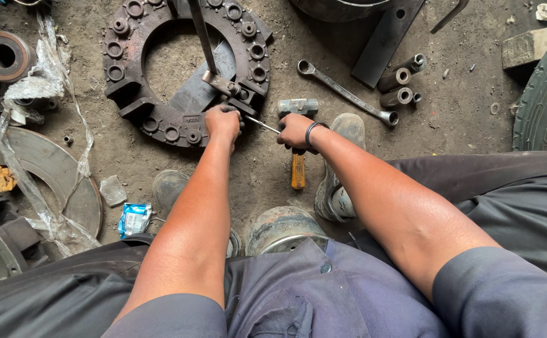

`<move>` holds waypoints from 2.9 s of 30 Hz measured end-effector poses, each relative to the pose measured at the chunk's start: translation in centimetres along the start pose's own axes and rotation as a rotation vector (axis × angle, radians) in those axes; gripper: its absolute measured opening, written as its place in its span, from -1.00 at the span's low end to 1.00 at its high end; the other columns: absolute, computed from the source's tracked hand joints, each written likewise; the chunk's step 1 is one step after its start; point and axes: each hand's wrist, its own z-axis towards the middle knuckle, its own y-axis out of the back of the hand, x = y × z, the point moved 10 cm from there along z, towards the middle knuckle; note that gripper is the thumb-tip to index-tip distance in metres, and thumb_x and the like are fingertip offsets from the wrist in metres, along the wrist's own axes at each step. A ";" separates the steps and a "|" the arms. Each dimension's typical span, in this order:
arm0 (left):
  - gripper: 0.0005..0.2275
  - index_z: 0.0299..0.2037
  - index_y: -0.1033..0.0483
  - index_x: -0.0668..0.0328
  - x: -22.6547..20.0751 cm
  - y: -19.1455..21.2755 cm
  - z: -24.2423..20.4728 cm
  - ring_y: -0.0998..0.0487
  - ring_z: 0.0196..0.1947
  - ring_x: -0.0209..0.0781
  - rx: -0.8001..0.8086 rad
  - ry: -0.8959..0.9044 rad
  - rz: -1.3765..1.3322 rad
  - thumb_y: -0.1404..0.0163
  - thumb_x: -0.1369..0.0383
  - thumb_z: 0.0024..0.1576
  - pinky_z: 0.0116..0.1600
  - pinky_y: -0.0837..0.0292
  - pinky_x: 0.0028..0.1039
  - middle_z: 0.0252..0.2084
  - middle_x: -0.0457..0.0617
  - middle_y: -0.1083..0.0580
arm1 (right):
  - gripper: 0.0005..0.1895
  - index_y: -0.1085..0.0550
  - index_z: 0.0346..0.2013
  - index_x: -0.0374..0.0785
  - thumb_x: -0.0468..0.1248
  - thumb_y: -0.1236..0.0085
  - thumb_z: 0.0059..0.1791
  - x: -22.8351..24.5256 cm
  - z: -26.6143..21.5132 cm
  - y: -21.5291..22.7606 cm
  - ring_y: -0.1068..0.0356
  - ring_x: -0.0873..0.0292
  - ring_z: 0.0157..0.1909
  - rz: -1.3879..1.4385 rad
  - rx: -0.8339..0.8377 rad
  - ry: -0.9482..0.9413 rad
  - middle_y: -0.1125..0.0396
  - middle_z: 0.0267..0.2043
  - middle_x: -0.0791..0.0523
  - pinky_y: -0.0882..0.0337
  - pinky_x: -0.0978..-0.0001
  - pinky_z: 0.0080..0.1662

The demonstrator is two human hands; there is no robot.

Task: The person uses a hammer and a metal rod to strike and adjust a bolt on a large, circular metal component. They repeatedly hit the rod with the hammer to drive the bolt into the part, occasionally repositioning the rod and the component.

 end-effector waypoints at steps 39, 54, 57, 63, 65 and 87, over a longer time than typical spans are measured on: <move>-0.88 -0.36 -0.55 0.16 -7.6 -2.5 -7.5 -0.59 -0.23 0.12 -0.141 -0.995 1.120 -0.14 0.30 0.07 -0.17 -0.50 -0.09 -0.29 0.09 -0.54 | -0.80 -0.52 -0.25 -0.42 -0.29 -0.13 -0.02 -0.4 -1.3 -0.2 -0.51 0.12 -0.43 0.138 0.064 -0.114 -0.48 -0.39 0.03 -0.56 0.24 -0.35; -0.90 -0.45 -0.51 0.13 -7.1 -2.8 -7.6 -0.61 -0.32 0.03 -0.154 -1.203 1.099 -0.05 0.41 0.11 -0.26 -0.54 -0.18 -0.34 0.01 -0.53 | -0.83 -0.50 -0.29 -0.42 -0.31 -0.10 -0.02 -0.2 -1.9 0.0 -0.50 0.11 -0.45 0.167 0.071 -0.105 -0.46 -0.41 0.02 -0.55 0.23 -0.38; -0.88 -0.46 -0.49 0.13 -7.6 -2.4 -8.0 -0.60 -0.32 0.04 -0.121 -1.206 1.060 -0.07 0.38 0.12 -0.25 -0.53 -0.17 -0.35 0.01 -0.53 | -0.84 -0.50 -0.30 -0.40 -0.31 -0.13 -0.03 -0.4 -1.5 -0.1 -0.48 0.15 -0.46 0.186 0.103 -0.074 -0.46 -0.42 0.03 -0.53 0.27 -0.40; -0.88 -0.42 -0.50 0.15 -8.6 -1.9 -8.3 -0.60 -0.32 0.07 -0.075 -1.133 1.055 -0.09 0.35 0.13 -0.25 -0.50 -0.13 -0.35 0.04 -0.52 | -0.85 -0.51 -0.22 -0.35 -0.34 -0.16 -0.03 -2.3 -1.4 3.6 -0.38 0.22 -0.47 0.539 0.102 -0.056 -0.41 -0.40 0.07 -0.45 0.30 -0.44; -0.88 -0.41 -0.50 0.16 -8.6 -1.7 -8.3 -0.60 -0.34 0.09 -0.088 -1.078 1.052 -0.10 0.34 0.13 -0.25 -0.50 -0.13 -0.34 0.05 -0.53 | -0.84 -0.49 -0.19 -0.34 -0.37 -0.17 -0.05 -2.6 -1.0 6.1 -0.40 0.22 -0.44 0.622 -0.060 -0.032 -0.41 -0.38 0.07 -0.46 0.25 -0.43; -0.86 -0.35 -0.50 0.20 -8.0 -1.5 -8.4 -0.58 -0.25 0.20 -0.074 -1.001 0.989 -0.12 0.31 0.11 -0.18 -0.48 -0.03 -0.30 0.12 -0.52 | -0.78 -0.47 -0.19 -0.34 -0.48 -0.16 -0.13 2.4 0.3 4.9 -0.54 0.12 -0.43 0.475 -0.111 0.106 -0.46 -0.43 0.01 -0.48 0.28 -0.45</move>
